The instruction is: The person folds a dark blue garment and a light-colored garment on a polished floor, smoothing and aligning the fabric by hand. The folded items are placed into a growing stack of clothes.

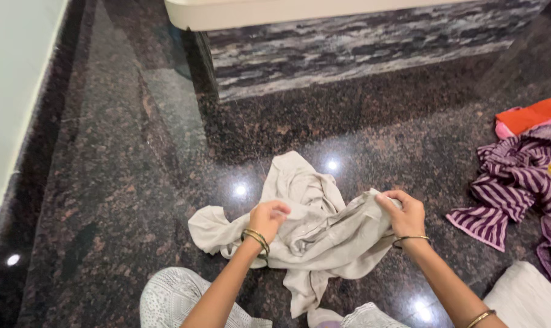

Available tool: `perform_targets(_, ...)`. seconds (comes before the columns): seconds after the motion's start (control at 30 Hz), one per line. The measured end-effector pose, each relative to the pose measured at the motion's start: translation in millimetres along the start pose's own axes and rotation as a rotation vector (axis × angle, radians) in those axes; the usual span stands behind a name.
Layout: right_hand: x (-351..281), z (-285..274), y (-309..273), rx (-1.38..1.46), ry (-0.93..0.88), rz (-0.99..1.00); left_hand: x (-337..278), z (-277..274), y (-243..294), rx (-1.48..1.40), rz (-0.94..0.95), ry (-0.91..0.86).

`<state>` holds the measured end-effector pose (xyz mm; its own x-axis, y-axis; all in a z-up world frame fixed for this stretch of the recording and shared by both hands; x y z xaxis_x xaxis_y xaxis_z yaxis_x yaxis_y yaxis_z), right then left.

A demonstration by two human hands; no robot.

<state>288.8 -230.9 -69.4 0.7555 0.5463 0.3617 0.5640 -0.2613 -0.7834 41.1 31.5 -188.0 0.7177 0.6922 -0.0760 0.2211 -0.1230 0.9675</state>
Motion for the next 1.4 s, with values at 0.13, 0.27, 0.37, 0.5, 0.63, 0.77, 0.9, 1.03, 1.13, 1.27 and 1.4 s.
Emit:
perform_targets(0.13, -16.3, -10.0, 61.9, 0.172, 0.061, 0.065, -11.5, 52.7, -73.3, 0.062, -0.021, -0.098)
perform_targets(0.27, -25.9, -24.4, 95.1, 0.199, 0.085, 0.146, -32.1, 69.0, -58.9, 0.252, 0.309, 0.076)
perform_targets(0.37, -28.3, -34.4, 105.8, 0.189, 0.098, 0.192, -25.5, 74.3, -51.3, 0.213, 0.254, 0.056)
perform_targets(0.5, -32.7, -62.2, 81.7, -0.188, 0.161, 0.086, 5.1, 76.5, -19.7, 0.16, 0.124, -0.066)
perform_targets(0.63, -28.0, -23.5, 30.1, -0.182, -0.118, -0.07, 25.0, 94.5, 54.0, -0.078, 0.039, -0.326)
perform_targets(0.77, -39.7, 51.4, -20.4, 0.228, -0.436, -0.177, 19.8, 110.6, 147.8, -0.15, 0.251, -0.536)
perform_targets(0.9, -44.9, 74.3, -38.8, 0.401, -0.441, -0.146, 9.0, 116.9, 187.9, -0.015, 0.362, -0.627)
perform_targets(1.03, -68.3, 98.4, -25.3, 0.793, -0.518, 0.392, 12.8, 103.7, 190.2, 0.04, 0.274, -0.504)
perform_targets(1.13, -73.6, 101.8, -46.5, 1.131, -0.525, 0.521, 3.3, 64.8, 201.9, 0.01, 0.373, -0.192)
perform_targets(1.27, -73.2, 94.3, -63.5, 1.274, -0.514, 0.591, -45.1, 1.1, 180.0, -0.017, 0.265, 0.197)
perform_targets(1.4, -74.6, 95.8, -84.6, 1.331, -0.521, 0.558, -103.6, -6.5, 191.2, 0.048, 0.448, 0.181)
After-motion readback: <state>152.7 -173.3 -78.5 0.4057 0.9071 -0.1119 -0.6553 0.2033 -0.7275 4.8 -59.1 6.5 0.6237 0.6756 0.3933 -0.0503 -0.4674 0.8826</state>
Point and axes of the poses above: each hand's wrist, its own x-axis towards the middle knuckle, its own z-axis out of the palm, y = z × x, the point moved 10 cm from there along x, towards the middle knuckle, and after that the axes turned 11 degrees about -z, right-handed, at the moved point
